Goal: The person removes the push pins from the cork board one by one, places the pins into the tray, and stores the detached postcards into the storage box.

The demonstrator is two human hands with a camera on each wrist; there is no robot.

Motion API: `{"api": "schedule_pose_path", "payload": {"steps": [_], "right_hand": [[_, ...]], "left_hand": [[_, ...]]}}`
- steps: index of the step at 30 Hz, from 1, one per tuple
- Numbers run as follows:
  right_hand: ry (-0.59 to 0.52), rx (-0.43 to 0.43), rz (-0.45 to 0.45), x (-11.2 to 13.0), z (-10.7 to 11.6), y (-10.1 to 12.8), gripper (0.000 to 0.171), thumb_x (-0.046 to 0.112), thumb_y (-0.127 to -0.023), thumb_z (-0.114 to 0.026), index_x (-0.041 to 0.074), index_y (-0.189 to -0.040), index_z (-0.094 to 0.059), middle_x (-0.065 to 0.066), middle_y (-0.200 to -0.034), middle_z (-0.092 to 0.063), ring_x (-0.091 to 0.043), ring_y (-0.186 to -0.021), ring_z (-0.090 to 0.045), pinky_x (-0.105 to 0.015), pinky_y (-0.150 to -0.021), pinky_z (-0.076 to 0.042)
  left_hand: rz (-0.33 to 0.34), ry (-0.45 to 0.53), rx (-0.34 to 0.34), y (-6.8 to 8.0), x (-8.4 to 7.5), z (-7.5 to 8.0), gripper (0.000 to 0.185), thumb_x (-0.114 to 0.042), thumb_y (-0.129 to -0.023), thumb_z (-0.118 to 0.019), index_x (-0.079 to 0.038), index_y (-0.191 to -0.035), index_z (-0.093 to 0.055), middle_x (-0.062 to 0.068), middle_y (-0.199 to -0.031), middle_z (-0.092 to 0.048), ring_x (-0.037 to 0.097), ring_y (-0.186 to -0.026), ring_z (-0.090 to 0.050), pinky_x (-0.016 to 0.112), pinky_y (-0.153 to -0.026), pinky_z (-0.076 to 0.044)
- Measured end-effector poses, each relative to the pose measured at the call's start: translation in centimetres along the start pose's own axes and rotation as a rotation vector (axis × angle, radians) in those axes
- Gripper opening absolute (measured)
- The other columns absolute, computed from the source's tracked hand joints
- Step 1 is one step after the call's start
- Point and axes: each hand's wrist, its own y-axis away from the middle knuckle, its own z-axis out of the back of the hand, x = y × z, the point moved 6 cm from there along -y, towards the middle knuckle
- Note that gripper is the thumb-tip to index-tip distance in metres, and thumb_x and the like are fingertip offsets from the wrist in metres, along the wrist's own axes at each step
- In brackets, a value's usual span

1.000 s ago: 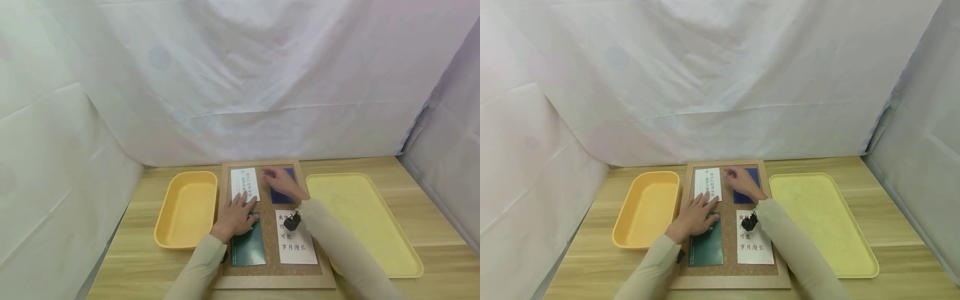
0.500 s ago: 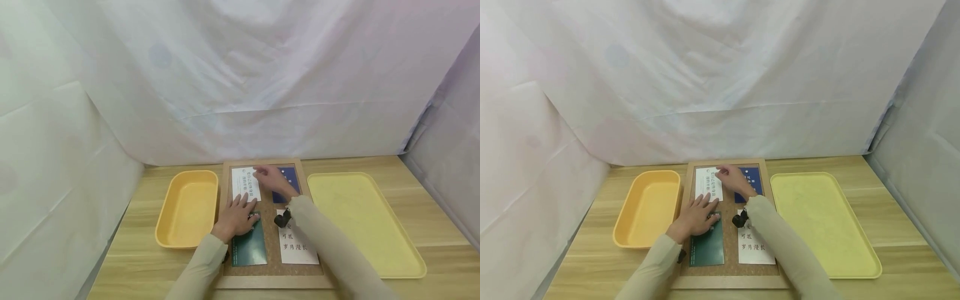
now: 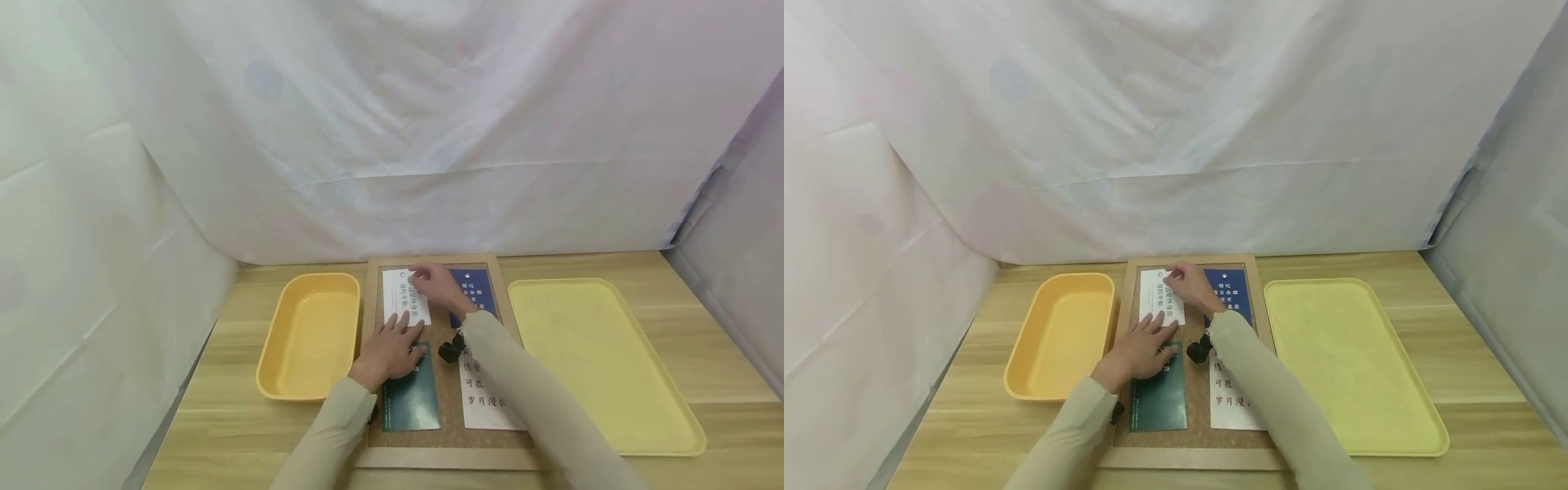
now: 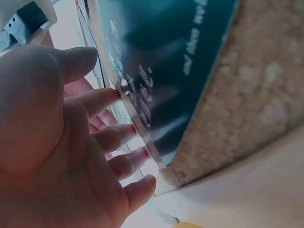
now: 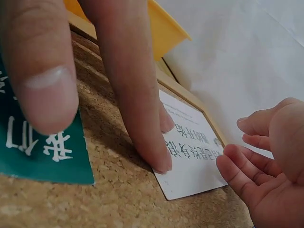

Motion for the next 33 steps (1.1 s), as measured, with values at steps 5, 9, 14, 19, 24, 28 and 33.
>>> {"api": "schedule_pose_path", "payload": {"steps": [5, 9, 14, 19, 24, 28, 33], "right_hand": [[0.002, -0.03, -0.026, -0.6, -0.2, -0.5, 0.037, 0.024, -0.1, -0.057, 0.01, -0.134, -0.06, -0.01, -0.12, -0.064, -0.023, -0.102, -0.063, -0.035, -0.084, -0.055], [-0.014, -0.056, -0.016, -0.6, -0.5, -0.7, 0.034, 0.021, -0.099, -0.058, 0.008, -0.131, -0.062, -0.011, -0.117, -0.064, -0.025, -0.103, -0.062, -0.038, -0.086, -0.055], [-0.02, -0.062, -0.011, -0.7, -1.0, -0.9, 0.033, 0.019, -0.098, -0.058, 0.006, -0.128, -0.063, -0.013, -0.119, -0.064, -0.029, -0.11, -0.06, -0.045, -0.095, -0.051], [-0.025, -0.055, -0.006, -0.7, -1.5, -1.2, 0.032, 0.015, -0.097, -0.06, 0.005, -0.127, -0.064, -0.014, -0.116, -0.065, -0.03, -0.109, -0.06, -0.045, -0.096, -0.05], [-0.035, -0.054, -0.027, -0.9, -1.8, -1.3, 0.031, 0.016, -0.096, -0.062, 0.008, -0.127, -0.065, -0.012, -0.113, -0.064, -0.028, -0.104, -0.06, -0.044, -0.091, -0.051], [-0.027, -0.067, -0.038, -1.2, -1.9, -1.5, 0.029, 0.017, -0.096, -0.064, 0.009, -0.123, -0.067, -0.012, -0.112, -0.065, -0.028, -0.104, -0.06, -0.044, -0.091, -0.051], [-0.015, -0.075, -0.032, -1.4, -2.0, -1.8, 0.027, 0.017, -0.095, -0.065, 0.01, -0.121, -0.068, -0.013, -0.113, -0.066, -0.029, -0.105, -0.061, -0.046, -0.093, -0.051]], "left_hand": [[0.014, -0.001, 0.01, 0.0, -0.1, 0.1, 0.054, -0.048, -0.104, -0.041, -0.026, -0.153, -0.039, 0.006, -0.162, -0.028, 0.03, -0.15, -0.023, 0.051, -0.122, -0.018], [0.02, -0.014, 0.018, 0.2, -0.2, 0.1, 0.055, -0.049, -0.104, -0.04, -0.027, -0.153, -0.039, 0.006, -0.163, -0.028, 0.03, -0.15, -0.023, 0.05, -0.123, -0.017], [0.021, -0.03, 0.032, 0.4, -0.3, -0.2, 0.056, -0.051, -0.103, -0.04, -0.027, -0.154, -0.037, 0.006, -0.163, -0.026, 0.03, -0.151, -0.023, 0.049, -0.123, -0.017], [0.012, -0.055, 0.024, 0.7, -0.3, -0.2, 0.061, -0.055, -0.101, -0.042, -0.027, -0.155, -0.035, 0.006, -0.163, -0.026, 0.029, -0.151, -0.023, 0.048, -0.123, -0.017], [0.009, -0.063, 0.025, 1.1, -0.4, -0.3, 0.066, -0.059, -0.099, -0.043, -0.027, -0.156, -0.033, 0.006, -0.164, -0.024, 0.029, -0.151, -0.022, 0.047, -0.123, -0.017], [0.008, -0.05, 0.034, 1.3, -0.5, -0.4, 0.068, -0.06, -0.098, -0.045, -0.027, -0.156, -0.033, 0.006, -0.164, -0.024, 0.029, -0.151, -0.022, 0.047, -0.123, -0.017], [0.007, -0.048, 0.024, 1.3, -0.6, -0.4, 0.069, -0.062, -0.096, -0.047, -0.028, -0.155, -0.034, 0.006, -0.164, -0.025, 0.029, -0.15, -0.023, 0.047, -0.123, -0.019]]}}
